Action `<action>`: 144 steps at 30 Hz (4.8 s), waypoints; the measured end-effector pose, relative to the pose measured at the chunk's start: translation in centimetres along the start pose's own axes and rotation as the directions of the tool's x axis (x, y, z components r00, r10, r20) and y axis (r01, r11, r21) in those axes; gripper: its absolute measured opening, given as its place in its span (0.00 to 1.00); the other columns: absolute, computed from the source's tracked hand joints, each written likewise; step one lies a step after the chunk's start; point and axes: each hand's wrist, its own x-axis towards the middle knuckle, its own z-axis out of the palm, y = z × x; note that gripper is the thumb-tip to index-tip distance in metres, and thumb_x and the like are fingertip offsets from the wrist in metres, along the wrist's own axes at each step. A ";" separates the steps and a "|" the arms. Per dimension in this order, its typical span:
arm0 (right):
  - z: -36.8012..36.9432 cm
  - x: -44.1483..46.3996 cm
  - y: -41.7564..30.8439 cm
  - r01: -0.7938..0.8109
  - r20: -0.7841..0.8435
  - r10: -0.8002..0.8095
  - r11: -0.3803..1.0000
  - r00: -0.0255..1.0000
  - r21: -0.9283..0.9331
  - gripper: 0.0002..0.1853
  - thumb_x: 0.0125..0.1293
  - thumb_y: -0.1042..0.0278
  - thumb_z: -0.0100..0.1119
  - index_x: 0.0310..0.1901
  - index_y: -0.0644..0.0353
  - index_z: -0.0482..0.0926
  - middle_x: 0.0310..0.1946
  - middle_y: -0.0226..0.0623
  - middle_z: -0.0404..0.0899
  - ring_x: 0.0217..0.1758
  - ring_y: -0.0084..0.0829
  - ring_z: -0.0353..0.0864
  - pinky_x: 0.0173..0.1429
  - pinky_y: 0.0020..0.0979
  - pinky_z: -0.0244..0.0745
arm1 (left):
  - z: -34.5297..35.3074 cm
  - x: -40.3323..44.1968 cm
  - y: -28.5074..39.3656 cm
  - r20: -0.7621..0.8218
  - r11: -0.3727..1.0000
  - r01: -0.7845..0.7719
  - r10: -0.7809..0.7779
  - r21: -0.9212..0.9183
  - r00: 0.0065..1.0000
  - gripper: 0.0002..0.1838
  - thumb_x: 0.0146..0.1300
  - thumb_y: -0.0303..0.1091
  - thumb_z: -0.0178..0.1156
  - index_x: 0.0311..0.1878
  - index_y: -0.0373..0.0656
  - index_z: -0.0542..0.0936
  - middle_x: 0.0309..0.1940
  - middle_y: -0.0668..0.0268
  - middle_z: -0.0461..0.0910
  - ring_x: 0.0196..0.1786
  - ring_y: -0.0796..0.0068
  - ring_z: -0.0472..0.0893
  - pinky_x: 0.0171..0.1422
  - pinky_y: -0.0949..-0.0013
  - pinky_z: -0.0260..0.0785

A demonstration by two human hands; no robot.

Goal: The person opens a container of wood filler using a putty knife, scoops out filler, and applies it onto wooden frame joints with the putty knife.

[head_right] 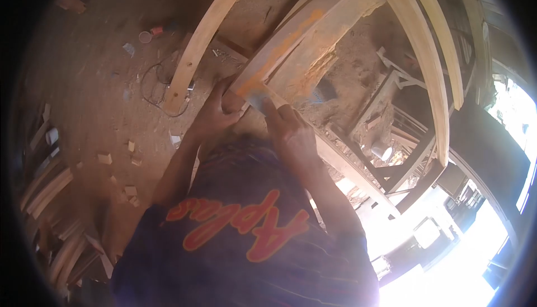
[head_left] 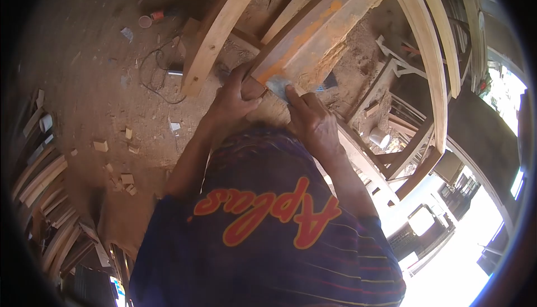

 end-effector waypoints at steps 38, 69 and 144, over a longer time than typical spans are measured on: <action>-9.0 15.9 34.7 -0.129 -0.251 0.633 0.491 0.732 0.861 0.20 0.80 0.63 0.54 0.64 0.68 0.80 0.39 0.36 0.86 0.37 0.23 0.85 0.41 0.28 0.81 | 4.6 1.6 4.8 -0.199 0.856 0.284 -0.216 0.431 0.956 0.42 0.60 0.30 0.74 0.73 0.32 0.61 0.63 0.51 0.75 0.66 0.60 0.79 0.71 0.58 0.73; -22.7 29.3 38.1 -0.111 -0.350 0.062 0.987 0.935 -0.120 0.17 0.69 0.73 0.58 0.57 0.57 0.87 0.44 0.44 0.85 0.44 0.47 0.87 0.53 0.43 0.82 | 3.9 1.8 5.5 -0.172 0.875 0.337 -0.294 0.346 0.940 0.39 0.55 0.26 0.76 0.69 0.34 0.68 0.60 0.54 0.79 0.62 0.65 0.82 0.62 0.63 0.79; -24.3 9.0 48.1 -0.420 -0.344 0.281 0.790 0.896 -0.446 0.20 0.70 0.77 0.55 0.59 0.49 0.87 0.41 0.41 0.84 0.50 0.41 0.86 0.53 0.43 0.79 | 4.5 2.3 4.9 -0.145 0.908 0.273 -0.238 0.319 0.960 0.36 0.60 0.42 0.77 0.67 0.37 0.72 0.56 0.59 0.80 0.58 0.66 0.81 0.62 0.61 0.75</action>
